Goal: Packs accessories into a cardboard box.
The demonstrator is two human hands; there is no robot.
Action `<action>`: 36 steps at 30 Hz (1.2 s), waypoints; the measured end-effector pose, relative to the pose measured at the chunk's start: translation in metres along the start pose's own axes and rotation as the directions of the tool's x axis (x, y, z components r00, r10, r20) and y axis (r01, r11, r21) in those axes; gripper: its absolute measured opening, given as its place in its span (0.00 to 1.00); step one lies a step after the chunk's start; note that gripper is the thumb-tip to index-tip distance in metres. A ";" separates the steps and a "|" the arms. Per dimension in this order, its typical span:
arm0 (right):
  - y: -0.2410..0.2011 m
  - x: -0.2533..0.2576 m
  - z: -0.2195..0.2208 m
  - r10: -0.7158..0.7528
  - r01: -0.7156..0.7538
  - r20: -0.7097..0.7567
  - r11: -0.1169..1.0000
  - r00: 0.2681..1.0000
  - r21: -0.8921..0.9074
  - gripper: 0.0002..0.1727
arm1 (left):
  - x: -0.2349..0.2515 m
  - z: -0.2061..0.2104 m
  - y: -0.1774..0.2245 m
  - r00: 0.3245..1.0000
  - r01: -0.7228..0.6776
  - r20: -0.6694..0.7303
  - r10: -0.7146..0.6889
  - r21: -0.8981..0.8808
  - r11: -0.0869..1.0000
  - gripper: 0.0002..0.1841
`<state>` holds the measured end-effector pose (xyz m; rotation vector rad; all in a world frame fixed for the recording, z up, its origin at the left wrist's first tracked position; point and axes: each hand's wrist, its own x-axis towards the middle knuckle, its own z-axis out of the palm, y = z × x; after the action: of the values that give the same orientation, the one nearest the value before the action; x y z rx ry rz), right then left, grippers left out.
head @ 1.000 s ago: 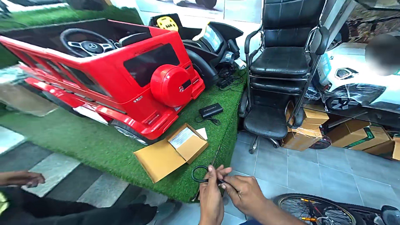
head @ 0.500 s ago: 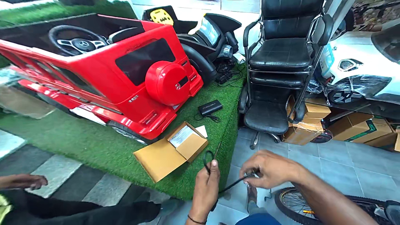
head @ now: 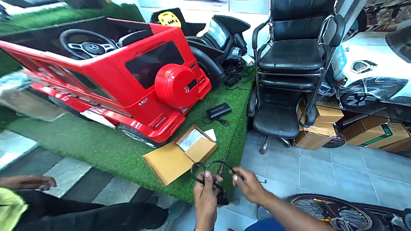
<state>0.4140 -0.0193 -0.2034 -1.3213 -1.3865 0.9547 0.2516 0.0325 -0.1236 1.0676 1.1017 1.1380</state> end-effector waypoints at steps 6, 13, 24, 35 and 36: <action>0.007 -0.057 0.015 0.013 0.035 0.369 0.992 0.929 -0.124 0.25 | 0.020 -0.013 -0.003 0.987 -0.132 0.085 0.139 -0.083 0.988 0.14; -0.026 -0.032 0.009 0.062 0.120 0.487 0.934 0.871 -0.335 0.19 | -0.016 0.017 -0.019 0.791 -0.167 0.608 -0.065 0.318 0.933 0.26; -0.049 -0.001 -0.105 0.173 -0.054 0.681 0.980 0.712 -0.193 0.13 | 0.009 -0.007 -0.018 0.979 -0.112 0.197 0.050 0.321 0.940 0.18; -0.028 0.042 -0.152 0.150 -0.216 0.258 0.944 0.954 0.251 0.14 | -0.008 -0.019 -0.003 0.881 -0.391 0.473 0.023 0.699 0.599 0.38; -0.024 0.038 -0.137 0.191 -0.246 0.188 0.908 0.964 0.340 0.14 | -0.011 -0.008 -0.011 0.917 -0.336 0.391 0.077 0.655 0.677 0.30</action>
<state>0.5427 0.0056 -0.1433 -1.1551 -1.1153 1.4147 0.2439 0.0208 -0.1347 1.9751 1.1857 0.6312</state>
